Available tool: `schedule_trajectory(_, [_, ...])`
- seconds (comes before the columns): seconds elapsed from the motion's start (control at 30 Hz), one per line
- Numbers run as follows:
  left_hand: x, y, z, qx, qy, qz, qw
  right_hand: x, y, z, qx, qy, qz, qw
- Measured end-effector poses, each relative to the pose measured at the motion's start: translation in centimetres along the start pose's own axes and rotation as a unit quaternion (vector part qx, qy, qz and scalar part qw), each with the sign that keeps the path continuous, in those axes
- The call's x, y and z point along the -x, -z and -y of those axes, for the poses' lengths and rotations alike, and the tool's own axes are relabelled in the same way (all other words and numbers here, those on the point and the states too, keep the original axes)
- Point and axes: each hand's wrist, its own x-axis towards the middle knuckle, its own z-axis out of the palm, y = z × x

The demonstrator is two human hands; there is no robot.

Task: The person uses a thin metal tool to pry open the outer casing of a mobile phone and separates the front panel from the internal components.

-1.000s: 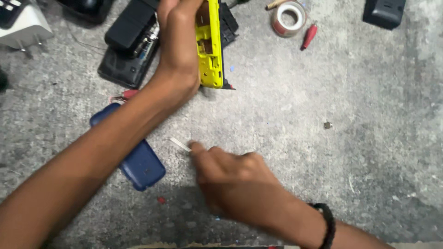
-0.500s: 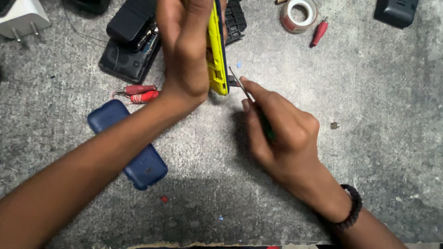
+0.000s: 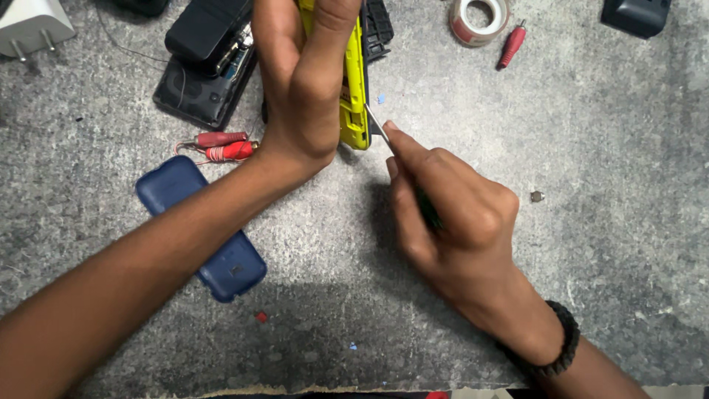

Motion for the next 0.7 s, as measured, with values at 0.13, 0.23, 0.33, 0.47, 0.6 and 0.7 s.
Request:
schedule_trajectory(0.13, [0.0, 0.0, -0.1, 0.006, 0.000, 0.008, 1.000, 0.0, -0.1, 0.0, 0.004, 0.006, -0.005, 1.000])
schedule_trajectory(0.23, [0.0, -0.1, -0.2, 0.003, 0.004, 0.007, 1.000, 0.0, -0.1, 0.1, 0.010, 0.007, -0.007, 1.000])
schedule_trajectory(0.33, [-0.1, -0.1, -0.1, 0.009, 0.005, 0.009, 1.000, -0.1, 0.1, 0.1, 0.010, 0.008, -0.003, 1.000])
schedule_trajectory(0.47, [0.1, 0.2, 0.2, -0.010, -0.015, 0.024, 1.000, -0.2, 0.4, 0.1, 0.005, 0.006, 0.010, 1.000])
schedule_trajectory(0.6, [0.4, -0.3, -0.3, -0.092, -0.024, 0.037, 0.995, -0.3, 1.2, 0.8, 0.072, -0.005, 0.073, 0.995])
schedule_trajectory(0.7, [0.5, -1.1, -1.3, -0.200, -0.093, 0.102, 0.970, -0.7, 2.5, 1.0, 0.232, 0.017, 0.201, 0.951])
